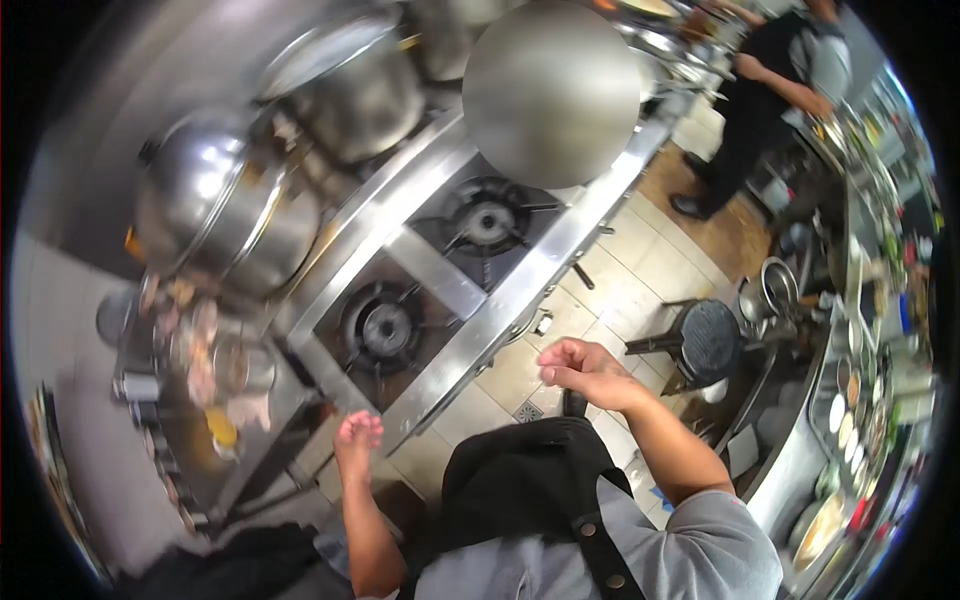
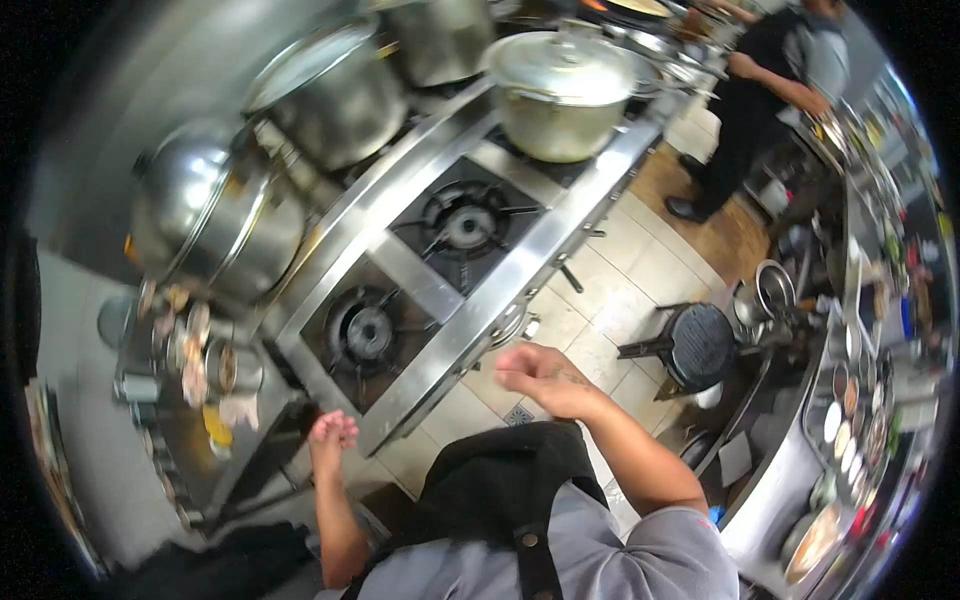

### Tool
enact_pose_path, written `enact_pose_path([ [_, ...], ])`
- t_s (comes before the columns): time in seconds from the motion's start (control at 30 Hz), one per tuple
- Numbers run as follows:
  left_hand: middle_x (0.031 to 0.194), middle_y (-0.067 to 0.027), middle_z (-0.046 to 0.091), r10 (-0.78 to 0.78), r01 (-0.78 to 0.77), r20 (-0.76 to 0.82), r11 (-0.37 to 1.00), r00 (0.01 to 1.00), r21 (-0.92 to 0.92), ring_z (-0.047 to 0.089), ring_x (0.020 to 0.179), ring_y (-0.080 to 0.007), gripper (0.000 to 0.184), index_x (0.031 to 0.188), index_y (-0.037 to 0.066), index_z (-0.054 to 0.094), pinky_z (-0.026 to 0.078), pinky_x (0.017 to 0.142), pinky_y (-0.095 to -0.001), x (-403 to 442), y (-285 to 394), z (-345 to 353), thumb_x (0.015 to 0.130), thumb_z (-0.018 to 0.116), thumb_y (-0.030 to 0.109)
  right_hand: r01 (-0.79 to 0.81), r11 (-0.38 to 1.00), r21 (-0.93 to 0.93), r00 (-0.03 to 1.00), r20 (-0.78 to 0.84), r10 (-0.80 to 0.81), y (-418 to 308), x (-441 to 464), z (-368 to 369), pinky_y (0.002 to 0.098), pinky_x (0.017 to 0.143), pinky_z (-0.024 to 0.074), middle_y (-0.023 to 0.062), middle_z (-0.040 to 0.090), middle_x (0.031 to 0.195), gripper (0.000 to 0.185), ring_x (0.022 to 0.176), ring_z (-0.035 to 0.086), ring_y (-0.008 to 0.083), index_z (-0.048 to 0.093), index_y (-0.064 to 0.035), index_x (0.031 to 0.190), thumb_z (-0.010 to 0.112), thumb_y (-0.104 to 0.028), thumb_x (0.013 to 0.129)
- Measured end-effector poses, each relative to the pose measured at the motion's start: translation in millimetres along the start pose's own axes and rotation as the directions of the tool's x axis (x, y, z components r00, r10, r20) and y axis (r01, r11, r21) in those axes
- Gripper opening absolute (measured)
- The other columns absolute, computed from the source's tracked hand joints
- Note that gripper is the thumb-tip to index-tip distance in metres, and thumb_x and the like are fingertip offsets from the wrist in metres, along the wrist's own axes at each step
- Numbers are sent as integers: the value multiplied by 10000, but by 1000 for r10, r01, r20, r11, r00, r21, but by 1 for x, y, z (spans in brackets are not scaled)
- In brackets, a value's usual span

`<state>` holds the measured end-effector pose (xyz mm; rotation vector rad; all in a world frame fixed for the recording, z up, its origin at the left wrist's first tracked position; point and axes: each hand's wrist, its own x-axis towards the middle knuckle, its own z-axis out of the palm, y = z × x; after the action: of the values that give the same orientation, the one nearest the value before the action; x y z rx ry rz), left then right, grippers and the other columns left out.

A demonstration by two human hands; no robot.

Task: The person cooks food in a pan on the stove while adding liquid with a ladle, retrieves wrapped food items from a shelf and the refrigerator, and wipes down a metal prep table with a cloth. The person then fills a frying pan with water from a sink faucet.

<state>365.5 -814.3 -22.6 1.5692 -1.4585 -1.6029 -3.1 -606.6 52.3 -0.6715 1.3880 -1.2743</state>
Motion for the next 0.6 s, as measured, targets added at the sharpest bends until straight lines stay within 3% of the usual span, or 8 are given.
enact_pose_path([
  [0.03,953,-74,667,-12,10,51,999,999,44,640,774,-154,275,1097,41,576,496,639,-283,0,0,19,915,587,248,-74,985,-156,980,-193,43,47,0,-35,255,718,483,28,612,829,258,782,580,104,593,-6,979,671,-228,873],
  [0.13,898,-37,655,-93,52,300,989,949,141,606,743,-89,233,1103,31,564,467,628,-218,-2,-16,69,935,588,191,-251,960,124,863,-420,280,152,1,-131,284,677,486,25,614,768,297,709,588,134,591,-11,935,690,-272,833],
  [0.23,899,-29,645,-108,-235,504,789,857,568,590,829,-109,257,1090,28,607,485,727,-273,-28,-20,118,923,598,224,-360,932,43,746,-587,315,263,31,-210,262,652,491,41,634,776,258,711,603,136,613,-30,919,690,-245,800],
  [0.3,854,-34,648,-428,-75,393,594,814,801,621,805,-173,269,939,51,602,484,731,-300,-15,-96,96,907,593,319,-554,831,-58,646,-660,384,309,57,-250,328,720,509,117,658,853,395,805,640,225,598,-11,956,727,-315,739],
  [0.33,954,-68,674,-426,-107,422,591,800,799,637,886,-154,335,1080,68,623,493,774,-308,-31,-79,113,923,573,360,-552,834,-12,637,-651,412,337,74,-265,328,720,509,117,658,853,395,805,640,225,598,-11,956,727,-315,739],
  [0.37,1065,-107,657,-302,-144,679,844,669,517,629,978,-201,265,1105,103,606,494,795,-339,-6,-192,26,946,517,297,-557,825,-98,648,-673,357,362,92,-282,355,770,503,155,652,902,459,868,637,272,587,0,994,735,-335,718],
  [0.4,1209,-179,583,-616,-90,375,443,693,892,556,1139,-325,284,1135,121,568,477,872,-460,-36,-158,52,966,416,291,-560,807,-186,659,-690,298,384,109,-299,382,820,497,194,647,952,525,932,633,319,575,12,1032,744,-356,698],
  [0.6,1176,-159,593,-765,357,-16,282,644,891,564,1099,-309,282,1138,110,570,484,855,-447,-56,-107,104,963,440,289,-630,749,-203,670,-629,393,443,236,-385,448,967,446,165,487,1276,667,1211,466,335,406,5,1261,713,-258,731],
])
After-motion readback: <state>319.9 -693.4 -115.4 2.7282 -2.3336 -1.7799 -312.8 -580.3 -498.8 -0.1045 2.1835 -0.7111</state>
